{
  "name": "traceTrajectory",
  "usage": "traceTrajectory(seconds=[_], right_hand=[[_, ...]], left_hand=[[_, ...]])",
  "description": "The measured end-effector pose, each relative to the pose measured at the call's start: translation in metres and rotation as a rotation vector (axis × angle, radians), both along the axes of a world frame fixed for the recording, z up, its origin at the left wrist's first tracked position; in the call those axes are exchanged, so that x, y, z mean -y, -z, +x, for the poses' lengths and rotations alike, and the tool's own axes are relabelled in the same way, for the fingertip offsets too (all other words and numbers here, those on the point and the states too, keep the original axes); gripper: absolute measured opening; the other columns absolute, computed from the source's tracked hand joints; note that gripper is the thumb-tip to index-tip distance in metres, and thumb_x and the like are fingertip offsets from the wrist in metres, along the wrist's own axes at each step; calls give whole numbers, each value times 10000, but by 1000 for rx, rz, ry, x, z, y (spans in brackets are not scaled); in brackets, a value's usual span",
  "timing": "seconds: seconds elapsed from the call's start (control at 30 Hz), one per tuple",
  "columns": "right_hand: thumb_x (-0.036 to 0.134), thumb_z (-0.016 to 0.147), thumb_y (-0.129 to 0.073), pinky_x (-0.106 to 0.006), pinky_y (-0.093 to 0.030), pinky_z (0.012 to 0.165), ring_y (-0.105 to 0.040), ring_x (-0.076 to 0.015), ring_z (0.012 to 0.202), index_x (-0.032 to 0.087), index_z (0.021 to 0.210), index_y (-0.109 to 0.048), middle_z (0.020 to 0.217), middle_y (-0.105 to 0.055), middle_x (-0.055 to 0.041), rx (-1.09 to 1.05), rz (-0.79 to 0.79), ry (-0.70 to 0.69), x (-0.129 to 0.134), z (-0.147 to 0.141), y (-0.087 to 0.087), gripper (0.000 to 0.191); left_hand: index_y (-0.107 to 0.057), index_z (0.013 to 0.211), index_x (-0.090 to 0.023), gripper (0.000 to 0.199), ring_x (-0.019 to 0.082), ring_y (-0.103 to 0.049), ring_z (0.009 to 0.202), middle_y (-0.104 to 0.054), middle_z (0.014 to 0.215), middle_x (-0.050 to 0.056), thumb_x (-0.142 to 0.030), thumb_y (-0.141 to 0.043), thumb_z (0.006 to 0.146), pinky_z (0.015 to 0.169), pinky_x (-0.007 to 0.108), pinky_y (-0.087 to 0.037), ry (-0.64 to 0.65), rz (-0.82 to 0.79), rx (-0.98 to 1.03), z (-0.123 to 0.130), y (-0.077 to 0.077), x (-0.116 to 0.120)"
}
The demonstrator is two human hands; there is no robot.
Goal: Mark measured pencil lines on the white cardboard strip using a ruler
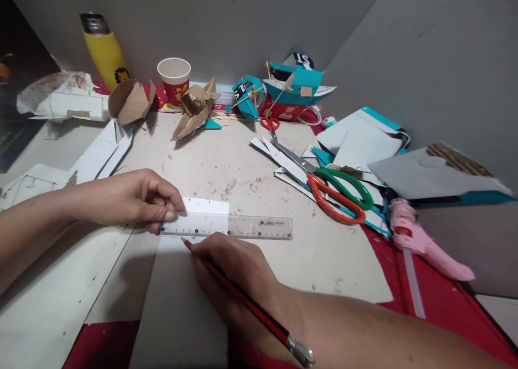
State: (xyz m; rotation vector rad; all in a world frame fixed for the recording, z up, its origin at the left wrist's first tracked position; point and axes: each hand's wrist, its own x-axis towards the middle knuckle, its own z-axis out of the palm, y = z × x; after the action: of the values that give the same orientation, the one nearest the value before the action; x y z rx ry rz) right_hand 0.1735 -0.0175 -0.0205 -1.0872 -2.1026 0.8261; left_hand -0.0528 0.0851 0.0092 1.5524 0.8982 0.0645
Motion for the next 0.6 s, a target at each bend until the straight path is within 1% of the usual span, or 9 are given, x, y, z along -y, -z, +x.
traceTrajectory(seconds=[0.3,0.5,0.6], right_hand=[[130,914,-561,-136,-468,633,-612,-55,692,277,1034,-562,839,-664,68,-7,-17,6,2,-1,-1,190],[136,906,-565,-147,-476,602,-618,-64,653,259,972,-597,793,-673,60,1,-27,20,1,-1,-3,143],[150,894,-577,-171,-494,582,-641,-87,641,245,946,-620,772,-692,40,-19,-31,77,3,-1,-8,117]], left_hand=[[-708,919,-151,154,101,-520,476,-609,554,3,-232,-613,827,399,147,-334,-10,-18,7,-1,1,0],[-705,922,-149,157,103,-526,491,-610,561,5,-239,-614,830,420,152,-351,-5,-10,0,-2,1,0],[-702,929,-145,158,97,-521,491,-607,561,2,-233,-607,840,417,146,-344,1,-12,-3,-1,0,0]])
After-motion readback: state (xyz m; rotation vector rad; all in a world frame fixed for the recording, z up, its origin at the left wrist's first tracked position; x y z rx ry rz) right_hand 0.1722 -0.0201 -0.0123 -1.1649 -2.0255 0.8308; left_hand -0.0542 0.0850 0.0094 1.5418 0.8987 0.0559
